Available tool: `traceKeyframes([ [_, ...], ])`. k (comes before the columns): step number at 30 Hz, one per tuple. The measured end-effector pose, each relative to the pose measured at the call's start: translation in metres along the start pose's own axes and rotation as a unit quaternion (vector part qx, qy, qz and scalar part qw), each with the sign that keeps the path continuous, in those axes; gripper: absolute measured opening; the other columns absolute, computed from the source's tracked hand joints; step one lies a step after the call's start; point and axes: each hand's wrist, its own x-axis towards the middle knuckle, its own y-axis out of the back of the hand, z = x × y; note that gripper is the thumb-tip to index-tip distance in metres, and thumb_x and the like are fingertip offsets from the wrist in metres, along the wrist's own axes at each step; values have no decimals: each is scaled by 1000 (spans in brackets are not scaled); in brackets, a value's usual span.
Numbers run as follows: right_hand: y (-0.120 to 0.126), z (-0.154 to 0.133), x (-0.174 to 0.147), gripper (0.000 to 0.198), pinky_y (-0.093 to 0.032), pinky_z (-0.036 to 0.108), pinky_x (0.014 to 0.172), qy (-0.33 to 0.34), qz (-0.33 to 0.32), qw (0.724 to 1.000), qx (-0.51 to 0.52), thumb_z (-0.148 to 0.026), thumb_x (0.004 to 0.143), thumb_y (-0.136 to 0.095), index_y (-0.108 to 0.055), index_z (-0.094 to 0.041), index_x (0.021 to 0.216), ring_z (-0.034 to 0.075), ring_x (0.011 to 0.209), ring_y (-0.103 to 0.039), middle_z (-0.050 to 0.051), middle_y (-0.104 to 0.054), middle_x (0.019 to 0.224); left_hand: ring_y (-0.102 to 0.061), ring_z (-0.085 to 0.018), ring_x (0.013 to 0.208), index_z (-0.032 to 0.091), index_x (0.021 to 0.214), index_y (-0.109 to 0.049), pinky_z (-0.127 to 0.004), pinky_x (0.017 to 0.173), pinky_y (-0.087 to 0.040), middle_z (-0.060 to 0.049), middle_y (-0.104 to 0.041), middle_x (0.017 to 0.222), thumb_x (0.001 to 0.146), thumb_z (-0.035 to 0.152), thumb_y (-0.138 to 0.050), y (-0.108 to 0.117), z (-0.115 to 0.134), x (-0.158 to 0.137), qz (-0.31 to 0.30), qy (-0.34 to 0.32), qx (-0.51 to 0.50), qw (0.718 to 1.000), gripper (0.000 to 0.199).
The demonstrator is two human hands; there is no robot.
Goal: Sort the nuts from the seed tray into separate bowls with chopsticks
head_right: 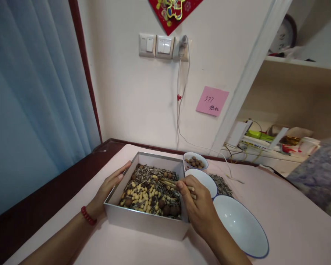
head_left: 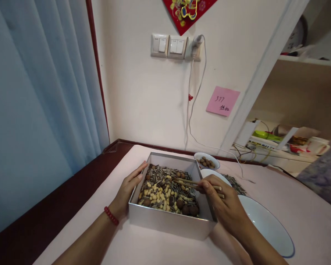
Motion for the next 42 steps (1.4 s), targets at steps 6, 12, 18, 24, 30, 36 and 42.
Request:
traceKeyframes([
  [6,7,-8,-8,38,-53,28,68,-30,27,998,54,-54,96,-52,-68,-21,86,19,80,-64,5,-66,86,-40,-34,143,28,128,-69,-46,115,-39,-1,-40,159,82,47,-72,1,-1,2,1,-5,10,1000,50],
  [12,53,-15,-26,33,-58,31,74,9,165,986,32,-50,93,-57,-72,-21,88,21,84,-68,7,-69,93,-43,-35,141,27,132,-66,-44,112,-43,-3,-41,158,83,48,-71,2,0,1,-2,-2,11,1000,53],
  [18,105,-12,-43,29,-59,43,88,21,386,922,-5,-50,92,-61,-71,-23,92,23,89,-70,6,-68,100,-41,-34,142,30,137,-62,-43,114,-41,-2,-41,158,85,49,-69,3,0,3,0,0,31,1000,55],
  [24,116,33,-35,40,-60,39,81,-48,357,933,-4,-58,88,-62,-69,-19,92,22,84,-70,6,-68,94,-37,-35,144,30,137,-62,-46,117,-35,-2,-39,159,84,49,-70,5,0,5,9,5,35,999,56],
  [30,98,22,-31,35,-58,36,83,-18,327,945,13,-54,92,-60,-71,-21,93,21,88,-69,5,-68,98,-36,-33,145,30,135,-64,-43,119,-33,-1,-43,157,85,49,-69,6,-2,6,5,-15,50,999,53],
  [36,57,-13,-24,25,-55,31,81,52,181,982,24,-43,97,-54,-71,-24,96,19,93,-66,4,-67,100,-41,-36,142,28,130,-68,-44,115,-40,-3,-42,157,81,50,-73,1,2,4,10,-13,38,999,54],
  [42,20,-15,-7,32,-50,29,69,-3,27,999,26,-48,99,-48,-67,-23,90,18,82,-61,4,-64,91,-42,-36,141,27,130,-68,-44,113,-42,-4,-42,157,81,50,-73,0,0,4,8,-13,19,1000,54],
])
